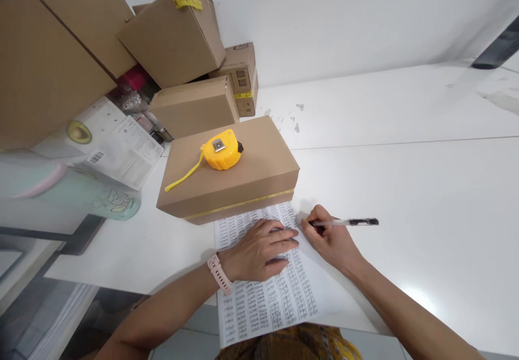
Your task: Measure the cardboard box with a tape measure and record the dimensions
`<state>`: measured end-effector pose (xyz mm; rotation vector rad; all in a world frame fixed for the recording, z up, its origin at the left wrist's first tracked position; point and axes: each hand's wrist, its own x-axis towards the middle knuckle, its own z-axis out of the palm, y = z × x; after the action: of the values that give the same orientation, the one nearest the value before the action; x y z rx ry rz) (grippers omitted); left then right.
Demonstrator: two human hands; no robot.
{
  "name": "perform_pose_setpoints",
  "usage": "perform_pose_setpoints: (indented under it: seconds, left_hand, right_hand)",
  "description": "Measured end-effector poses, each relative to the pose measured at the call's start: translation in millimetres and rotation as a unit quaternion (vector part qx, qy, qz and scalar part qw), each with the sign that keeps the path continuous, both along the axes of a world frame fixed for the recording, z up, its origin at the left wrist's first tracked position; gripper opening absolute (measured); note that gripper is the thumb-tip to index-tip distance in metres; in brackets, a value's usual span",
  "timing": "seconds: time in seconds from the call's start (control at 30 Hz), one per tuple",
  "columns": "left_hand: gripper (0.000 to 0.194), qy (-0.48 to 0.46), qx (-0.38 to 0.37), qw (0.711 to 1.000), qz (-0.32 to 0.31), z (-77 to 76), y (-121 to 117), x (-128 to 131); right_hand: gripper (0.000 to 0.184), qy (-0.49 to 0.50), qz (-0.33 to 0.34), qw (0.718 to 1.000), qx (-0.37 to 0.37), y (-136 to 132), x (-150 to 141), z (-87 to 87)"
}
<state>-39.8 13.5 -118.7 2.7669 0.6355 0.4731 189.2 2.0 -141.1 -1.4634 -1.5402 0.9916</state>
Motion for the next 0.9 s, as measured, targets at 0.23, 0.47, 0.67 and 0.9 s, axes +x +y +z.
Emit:
perform_pose_setpoints:
  seconds: [0.23,0.47,0.67,0.9]
  left_hand:
    - [0.034,0.006,-0.001,1.000,0.002,0.9,0.3,0.5]
    - [0.035,0.018,0.001,1.000,0.002,1.1,0.1,0.3]
    - [0.035,0.015,-0.002,1.000,0.003,0.8,0.0,0.3]
    - [0.036,0.017,0.001,1.000,0.004,-0.1,-0.4,0.2]
  right_hand:
    - [0.030,0.009,0.009,1.000,0.001,0.6,0.5,-1.4]
    - [0.029,0.009,-0.005,1.000,0.000,0.6,-0.1,0.6]
    - [0.028,0.009,-0.006,1.000,-0.005,-0.2,0.0,1.9]
    - [0.028,-0.001,-0.003,1.000,0.002,0.7,-0.6,2.4]
